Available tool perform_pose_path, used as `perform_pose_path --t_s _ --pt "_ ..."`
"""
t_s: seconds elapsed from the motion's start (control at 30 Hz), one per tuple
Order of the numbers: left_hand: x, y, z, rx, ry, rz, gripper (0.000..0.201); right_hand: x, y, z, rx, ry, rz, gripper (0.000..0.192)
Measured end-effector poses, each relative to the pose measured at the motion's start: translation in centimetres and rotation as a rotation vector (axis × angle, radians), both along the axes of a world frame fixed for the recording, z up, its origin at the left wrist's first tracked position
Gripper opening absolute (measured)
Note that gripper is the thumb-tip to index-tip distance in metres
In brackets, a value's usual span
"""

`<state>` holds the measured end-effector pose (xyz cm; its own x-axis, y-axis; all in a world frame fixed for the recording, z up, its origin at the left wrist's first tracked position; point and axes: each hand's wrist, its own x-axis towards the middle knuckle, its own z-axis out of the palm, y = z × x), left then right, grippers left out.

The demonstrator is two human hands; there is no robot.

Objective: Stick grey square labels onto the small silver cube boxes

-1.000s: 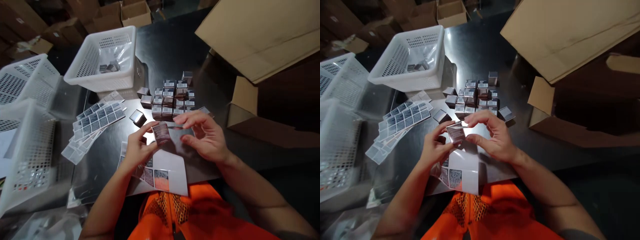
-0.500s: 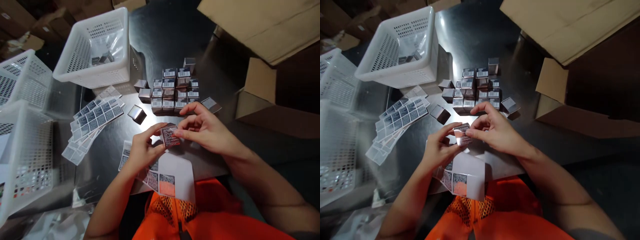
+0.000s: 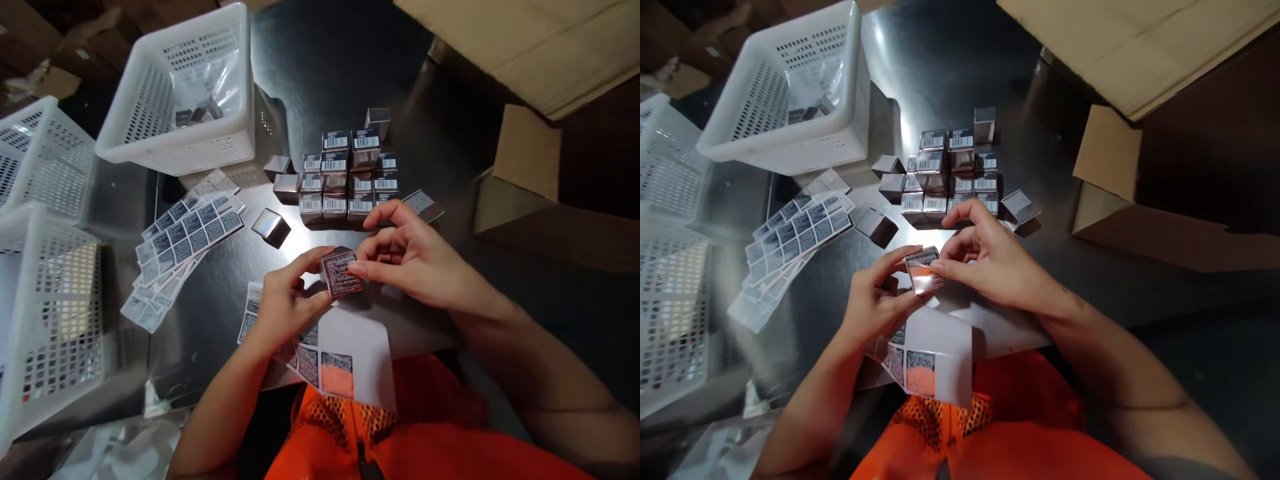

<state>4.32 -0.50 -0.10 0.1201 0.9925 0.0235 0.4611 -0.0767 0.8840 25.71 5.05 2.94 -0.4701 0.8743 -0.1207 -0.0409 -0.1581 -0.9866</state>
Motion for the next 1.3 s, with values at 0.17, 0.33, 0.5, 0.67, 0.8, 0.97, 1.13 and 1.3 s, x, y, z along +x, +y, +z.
perform_pose_path --t_s 0.17,0.33,0.5,0.67,0.8,0.97,1.13,1.3 --pt "-0.05 -0.03 -0.13 -0.001 -0.004 0.011 0.062 0.04 0.10 0.17 -0.041 0.032 0.018 0.050" --pt "0.02 0.02 0.14 0.004 0.015 0.014 0.059 -0.04 0.09 0.21 -0.052 0.039 0.017 0.048" --pt "0.04 0.00 0.30 0.007 0.027 0.021 0.057 -0.03 0.09 -0.06 -0.033 0.041 0.022 0.048" --pt "0.05 -0.07 0.18 0.013 0.022 0.025 0.058 -0.06 0.04 -0.05 -0.028 0.007 0.001 0.052" --pt "0.07 -0.05 0.12 0.026 0.034 0.027 0.060 -0.18 -0.02 -0.02 -0.014 -0.002 -0.012 0.053" --pt "-0.01 -0.05 0.04 0.027 0.040 0.033 0.060 -0.37 -0.17 -0.04 0.042 -0.044 -0.052 0.052" --pt "-0.01 -0.16 -0.04 0.039 0.037 0.027 0.060 -0.58 -0.43 -0.11 0.096 -0.088 -0.084 0.052" --pt "0.25 -0.28 0.06 0.064 0.049 0.016 0.060 -0.45 -0.38 -0.71 0.227 -0.269 -0.190 0.051"
